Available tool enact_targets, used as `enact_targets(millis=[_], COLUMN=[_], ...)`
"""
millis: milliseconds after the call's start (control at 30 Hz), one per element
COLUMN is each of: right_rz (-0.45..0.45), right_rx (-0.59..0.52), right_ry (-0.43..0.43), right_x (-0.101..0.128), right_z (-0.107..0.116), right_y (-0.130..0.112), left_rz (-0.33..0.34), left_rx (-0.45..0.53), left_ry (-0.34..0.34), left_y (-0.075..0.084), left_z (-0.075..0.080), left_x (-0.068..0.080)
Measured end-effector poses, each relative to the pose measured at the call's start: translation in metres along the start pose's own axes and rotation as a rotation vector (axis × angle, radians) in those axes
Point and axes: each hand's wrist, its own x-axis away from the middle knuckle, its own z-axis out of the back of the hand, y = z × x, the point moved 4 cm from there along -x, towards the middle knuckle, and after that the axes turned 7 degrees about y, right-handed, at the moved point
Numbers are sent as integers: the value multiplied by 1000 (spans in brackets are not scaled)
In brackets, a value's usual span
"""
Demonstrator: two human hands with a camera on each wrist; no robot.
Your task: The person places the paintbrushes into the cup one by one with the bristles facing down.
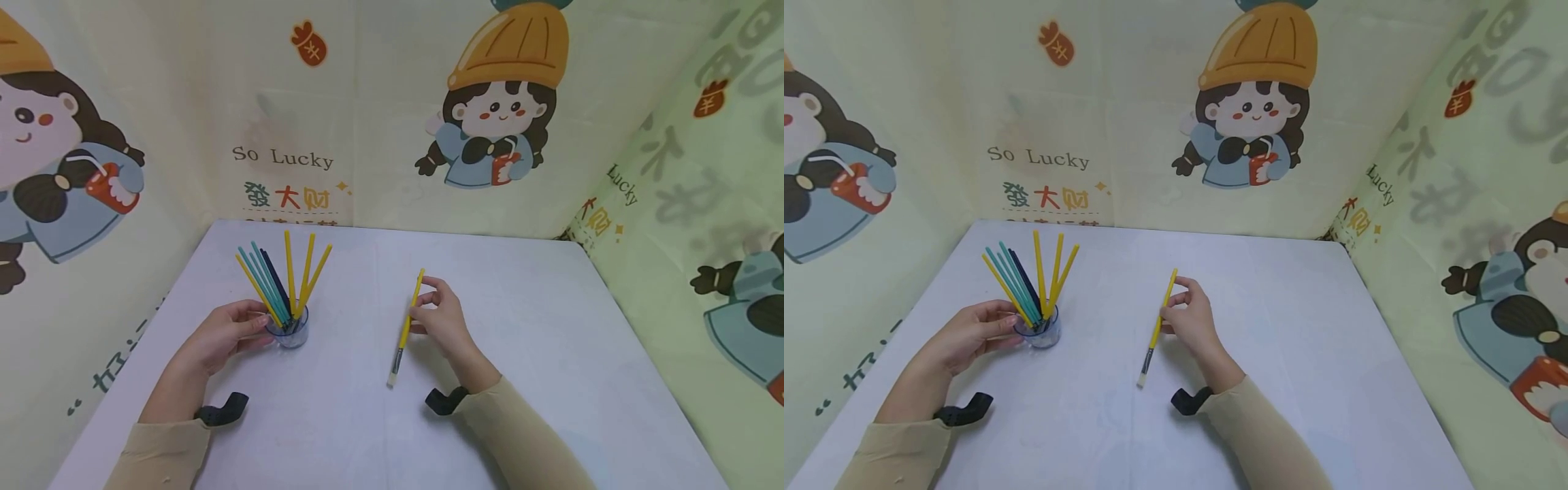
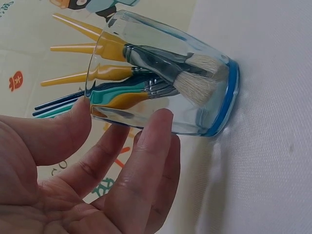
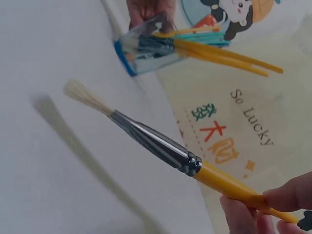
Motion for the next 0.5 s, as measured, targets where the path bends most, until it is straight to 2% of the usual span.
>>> enact_targets(millis=[233,500], right_rz=[61,125], right_rx=[-152,-346], right_ry=[-6,-61], right_x=[8,17], right_z=[-22,-48], right_y=[-16,-34], left_rz=[-15,-20], left_rx=[-5,-4], left_ry=[-8,-12], left_y=[0,2], left_z=[1,1], left_x=[0,2])
